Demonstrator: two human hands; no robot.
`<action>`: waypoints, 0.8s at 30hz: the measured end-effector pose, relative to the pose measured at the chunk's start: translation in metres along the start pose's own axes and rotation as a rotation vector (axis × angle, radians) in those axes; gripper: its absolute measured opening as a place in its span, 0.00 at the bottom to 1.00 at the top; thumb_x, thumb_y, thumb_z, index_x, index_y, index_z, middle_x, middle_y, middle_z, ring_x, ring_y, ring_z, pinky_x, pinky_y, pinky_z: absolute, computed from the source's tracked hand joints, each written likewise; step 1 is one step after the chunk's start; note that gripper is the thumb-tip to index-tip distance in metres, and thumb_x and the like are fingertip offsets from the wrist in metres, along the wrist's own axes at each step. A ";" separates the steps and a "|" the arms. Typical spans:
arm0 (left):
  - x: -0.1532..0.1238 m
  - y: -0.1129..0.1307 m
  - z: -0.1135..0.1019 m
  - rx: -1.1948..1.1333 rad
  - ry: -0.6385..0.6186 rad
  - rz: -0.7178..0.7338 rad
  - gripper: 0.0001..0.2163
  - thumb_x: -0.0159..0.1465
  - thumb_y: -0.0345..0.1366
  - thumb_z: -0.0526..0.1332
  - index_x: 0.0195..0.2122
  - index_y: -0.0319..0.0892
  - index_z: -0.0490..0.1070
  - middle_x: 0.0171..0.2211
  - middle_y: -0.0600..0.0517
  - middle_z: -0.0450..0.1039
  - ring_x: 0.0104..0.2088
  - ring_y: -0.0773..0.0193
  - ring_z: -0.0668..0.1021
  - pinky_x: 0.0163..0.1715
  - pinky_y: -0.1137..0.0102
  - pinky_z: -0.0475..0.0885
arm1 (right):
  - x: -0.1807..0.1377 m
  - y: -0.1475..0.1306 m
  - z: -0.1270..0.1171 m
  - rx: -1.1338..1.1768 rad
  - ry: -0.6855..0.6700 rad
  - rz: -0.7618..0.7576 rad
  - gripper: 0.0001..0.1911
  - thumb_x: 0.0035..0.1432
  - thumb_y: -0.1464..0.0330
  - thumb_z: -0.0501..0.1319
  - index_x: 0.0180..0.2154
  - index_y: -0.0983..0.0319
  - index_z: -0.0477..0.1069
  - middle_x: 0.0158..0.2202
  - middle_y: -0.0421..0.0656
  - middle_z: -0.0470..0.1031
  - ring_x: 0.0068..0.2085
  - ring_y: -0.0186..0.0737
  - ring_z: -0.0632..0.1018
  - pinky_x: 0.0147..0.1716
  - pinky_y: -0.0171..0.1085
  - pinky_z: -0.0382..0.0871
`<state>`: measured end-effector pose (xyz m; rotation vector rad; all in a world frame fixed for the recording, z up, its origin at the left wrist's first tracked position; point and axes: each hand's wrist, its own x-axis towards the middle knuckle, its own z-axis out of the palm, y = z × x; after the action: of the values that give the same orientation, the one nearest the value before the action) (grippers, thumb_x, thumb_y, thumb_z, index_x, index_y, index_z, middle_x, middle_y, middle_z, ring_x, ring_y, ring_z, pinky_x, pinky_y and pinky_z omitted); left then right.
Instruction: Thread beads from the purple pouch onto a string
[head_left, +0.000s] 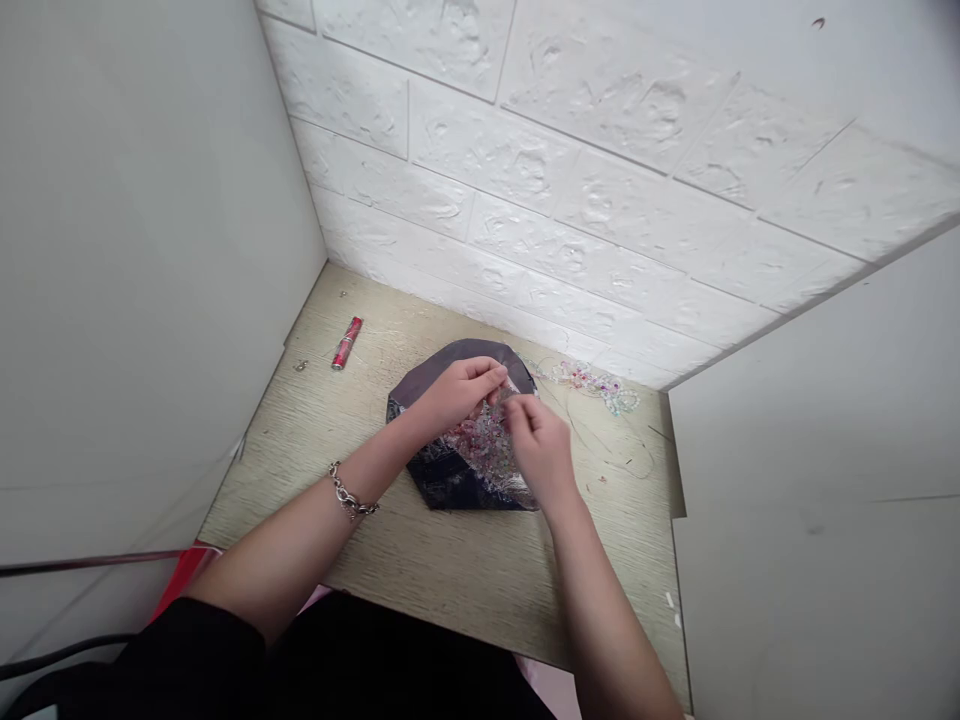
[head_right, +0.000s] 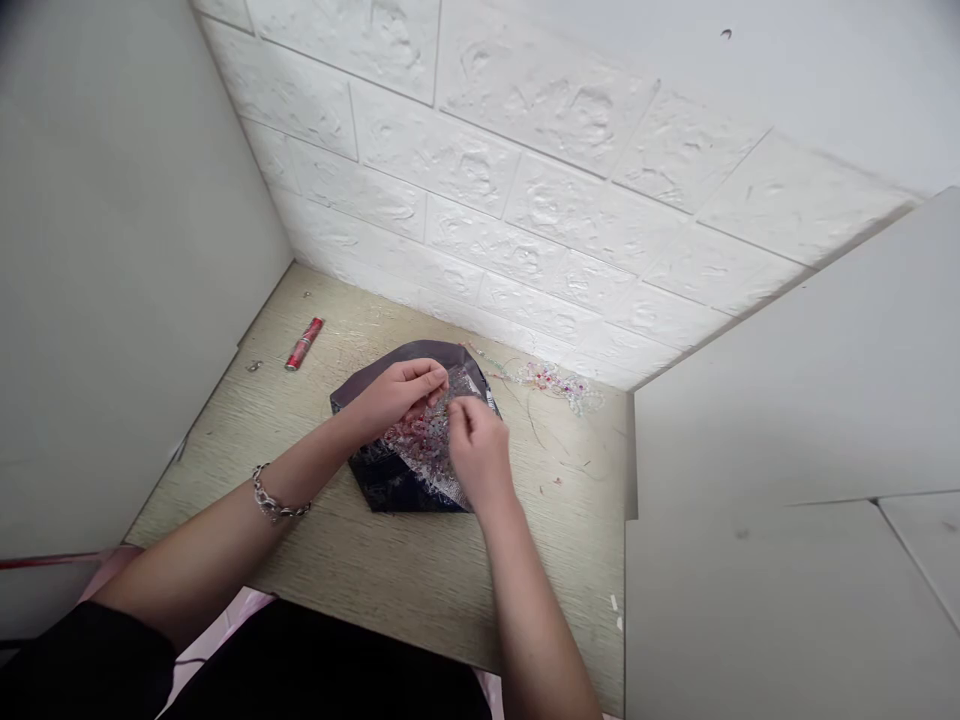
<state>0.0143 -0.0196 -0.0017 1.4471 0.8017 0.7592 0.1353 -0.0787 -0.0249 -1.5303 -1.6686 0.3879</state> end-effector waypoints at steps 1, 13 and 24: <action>0.001 -0.001 0.000 -0.016 0.045 0.009 0.11 0.57 0.41 0.49 0.25 0.39 0.60 0.18 0.58 0.55 0.14 0.78 0.56 0.13 0.78 0.50 | -0.001 0.000 0.004 -0.074 -0.091 -0.042 0.12 0.55 0.68 0.46 0.30 0.62 0.66 0.27 0.41 0.70 0.29 0.34 0.70 0.31 0.34 0.62; 0.002 0.000 0.000 0.057 0.153 -0.009 0.11 0.55 0.41 0.49 0.23 0.39 0.60 0.16 0.58 0.50 0.15 0.76 0.55 0.14 0.76 0.50 | -0.016 0.012 0.025 -0.463 -0.166 0.202 0.25 0.53 0.64 0.49 0.49 0.74 0.57 0.52 0.63 0.55 0.54 0.55 0.56 0.49 0.50 0.52; 0.000 0.002 -0.001 0.086 0.123 -0.034 0.10 0.55 0.40 0.49 0.23 0.39 0.61 0.13 0.59 0.52 0.15 0.75 0.57 0.16 0.76 0.53 | -0.014 -0.006 0.015 -0.204 -0.496 0.061 0.25 0.54 0.65 0.48 0.53 0.66 0.53 0.55 0.52 0.56 0.56 0.45 0.56 0.53 0.47 0.49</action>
<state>0.0138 -0.0193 0.0002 1.4704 0.9612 0.8023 0.1193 -0.0888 -0.0355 -1.7336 -2.0959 0.6918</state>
